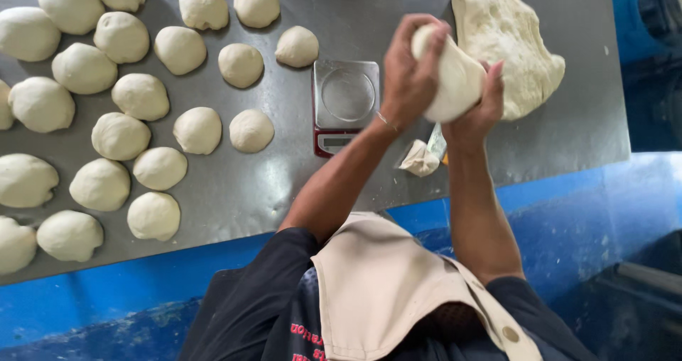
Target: The person divides a large mass of dough into smaller portions using a bench scraper, weighs each portion on a digital scale, and rolls the portions by hand into uniform balls on a metal table.
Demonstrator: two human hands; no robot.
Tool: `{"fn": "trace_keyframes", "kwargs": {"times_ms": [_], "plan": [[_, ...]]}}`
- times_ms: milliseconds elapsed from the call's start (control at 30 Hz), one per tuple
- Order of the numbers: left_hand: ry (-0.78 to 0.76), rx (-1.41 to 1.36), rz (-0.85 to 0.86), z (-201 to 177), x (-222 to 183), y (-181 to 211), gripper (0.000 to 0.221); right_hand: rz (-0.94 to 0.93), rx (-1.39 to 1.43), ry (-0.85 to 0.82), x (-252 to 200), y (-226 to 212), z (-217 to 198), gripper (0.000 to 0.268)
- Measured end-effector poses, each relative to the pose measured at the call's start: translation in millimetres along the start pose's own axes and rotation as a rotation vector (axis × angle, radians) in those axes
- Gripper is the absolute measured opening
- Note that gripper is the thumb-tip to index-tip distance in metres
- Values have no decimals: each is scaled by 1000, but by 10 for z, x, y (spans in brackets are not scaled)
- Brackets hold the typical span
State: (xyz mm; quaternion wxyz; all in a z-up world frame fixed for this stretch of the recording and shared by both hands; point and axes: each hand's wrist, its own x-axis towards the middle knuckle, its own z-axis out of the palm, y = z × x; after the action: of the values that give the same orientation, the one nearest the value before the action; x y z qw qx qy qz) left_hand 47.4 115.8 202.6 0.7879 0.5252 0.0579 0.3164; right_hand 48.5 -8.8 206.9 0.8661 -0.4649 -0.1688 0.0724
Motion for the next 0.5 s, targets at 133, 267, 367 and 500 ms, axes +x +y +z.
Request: {"fn": "trace_keyframes", "kwargs": {"times_ms": [133,267,367,500], "plan": [[132,-405,-92,-320,-5,-215,44,204,332,277,-392,205,321,73],[-197,483,152,-570,-516,10,34,197,307,413,-369,494,102,40],[-327,662,447,-627,-526,364,40,32,28,479,-330,573,-126,24],[-218,370,465,-448,-390,744,38,-208,-185,356,-310,551,47,41]]}}
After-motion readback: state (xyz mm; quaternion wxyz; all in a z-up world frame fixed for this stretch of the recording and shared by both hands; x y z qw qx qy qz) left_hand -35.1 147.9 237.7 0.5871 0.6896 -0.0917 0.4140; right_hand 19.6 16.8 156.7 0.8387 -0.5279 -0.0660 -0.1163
